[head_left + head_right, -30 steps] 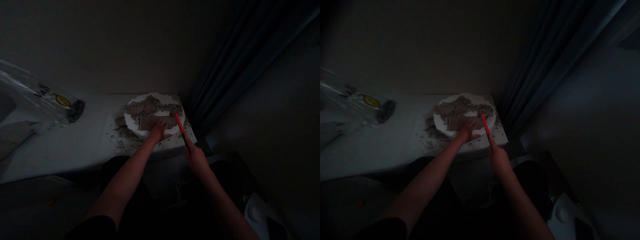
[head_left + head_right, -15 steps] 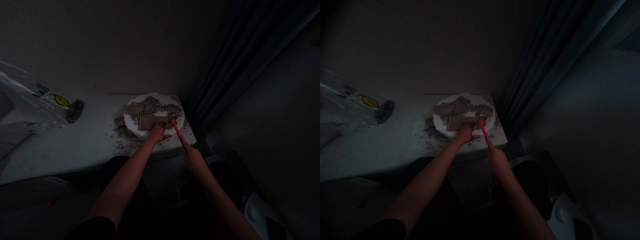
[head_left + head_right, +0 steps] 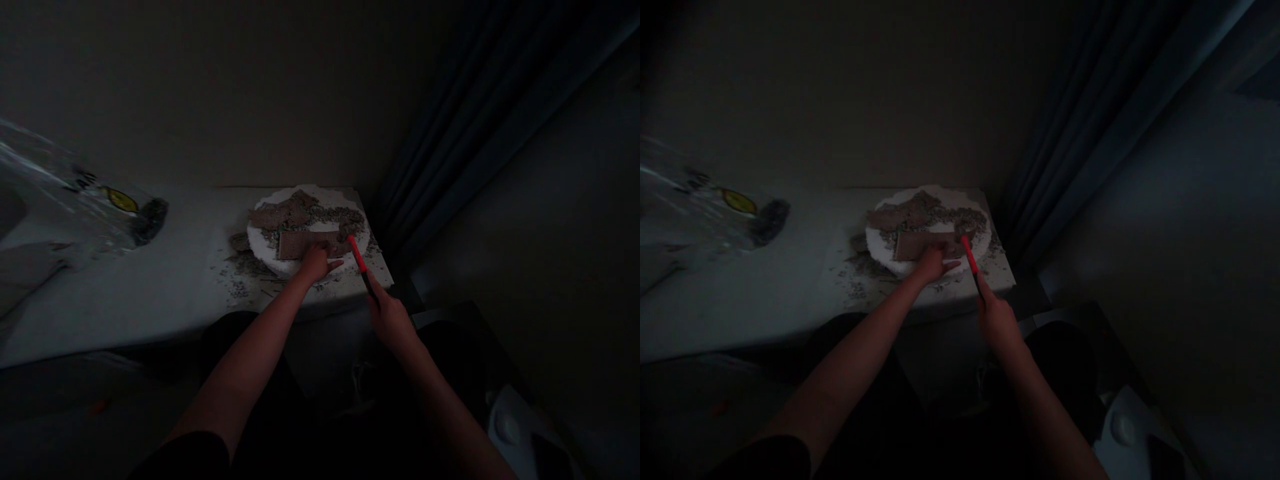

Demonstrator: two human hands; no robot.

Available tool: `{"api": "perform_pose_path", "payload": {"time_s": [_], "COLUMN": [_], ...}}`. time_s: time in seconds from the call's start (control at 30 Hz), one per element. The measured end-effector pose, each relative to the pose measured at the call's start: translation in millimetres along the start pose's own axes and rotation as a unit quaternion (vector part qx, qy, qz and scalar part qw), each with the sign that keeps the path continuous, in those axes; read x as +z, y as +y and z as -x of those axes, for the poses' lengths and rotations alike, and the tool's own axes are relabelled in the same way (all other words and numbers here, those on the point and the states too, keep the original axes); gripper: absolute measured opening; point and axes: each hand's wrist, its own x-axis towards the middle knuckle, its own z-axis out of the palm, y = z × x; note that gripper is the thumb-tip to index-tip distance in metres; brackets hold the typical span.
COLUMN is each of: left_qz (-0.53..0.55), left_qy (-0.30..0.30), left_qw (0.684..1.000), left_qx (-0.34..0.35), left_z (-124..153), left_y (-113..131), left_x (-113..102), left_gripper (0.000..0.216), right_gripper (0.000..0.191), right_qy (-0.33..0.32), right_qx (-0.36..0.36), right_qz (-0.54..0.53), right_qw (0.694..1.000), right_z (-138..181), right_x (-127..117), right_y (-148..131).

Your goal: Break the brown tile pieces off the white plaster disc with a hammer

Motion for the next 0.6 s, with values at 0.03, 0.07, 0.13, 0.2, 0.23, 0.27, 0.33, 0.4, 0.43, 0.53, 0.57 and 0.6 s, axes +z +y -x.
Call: {"api": "perform_pose_path", "payload": {"time_s": [0.03,0.07,0.13,0.2,0.23,0.27,0.33,0.4,0.43,0.53,0.57,0.6], "left_qz": [0.015,0.028,0.045,0.05,0.052,0.056,0.066,0.074,0.071,0.041,0.028,0.018], "left_qy": [0.011,0.022,0.038,0.047,0.049,0.05,0.048,0.042,0.04,0.028,0.019,0.009], "left_qw": [1.0,0.999,0.997,0.995,0.995,0.995,0.995,0.995,0.995,0.997,0.998,0.999], "left_qx": [-0.016,-0.033,-0.059,-0.069,-0.068,-0.063,-0.053,-0.055,-0.059,-0.056,-0.05,-0.042], "left_z": [-3.0,-6.1,-11.7,-15.5,-16.7,-17.3,-17.2,-15.5,-14.1,-8.8,-7.1,-5.4], "left_y": [0.2,0.3,0.0,-0.9,-1.6,-2.4,-4.3,-6.4,-7.5,-10.5,-11.2,-11.7], "left_x": [1.2,2.6,5.4,7.3,7.7,7.8,6.5,3.9,2.4,-1.8,-2.9,-3.7], "left_gripper": [0.05,0.046,0.038,0.033,0.031,0.029,0.027,0.028,0.033,0.055,0.061,0.065], "right_gripper": [0.059,0.059,0.058,0.058,0.059,0.059,0.059,0.06,0.06,0.06,0.06,0.059], "right_qy": [0.004,0.008,0.012,0.011,0.009,0.006,0.001,-0.008,-0.013,-0.019,-0.017,-0.014], "right_qx": [0.002,0.002,0.0,-0.001,-0.003,-0.004,-0.005,-0.004,-0.006,-0.015,-0.018,-0.019], "right_qz": [-0.007,-0.015,-0.03,-0.044,-0.05,-0.055,-0.062,-0.063,-0.062,-0.063,-0.063,-0.062], "right_qw": [1.0,1.0,0.999,0.999,0.999,0.998,0.998,0.998,0.998,0.998,0.998,0.998], "right_z": [0.2,0.4,1.1,2.1,2.5,2.8,2.9,2.5,2.2,1.9,2.0,2.0], "right_x": [-0.6,-1.1,-1.4,-0.4,0.8,2.6,7.8,13.7,16.0,16.9,15.3,13.4], "right_y": [0.7,1.6,3.7,5.4,6.1,6.6,7.5,8.6,9.2,9.3,8.6,7.5]}}
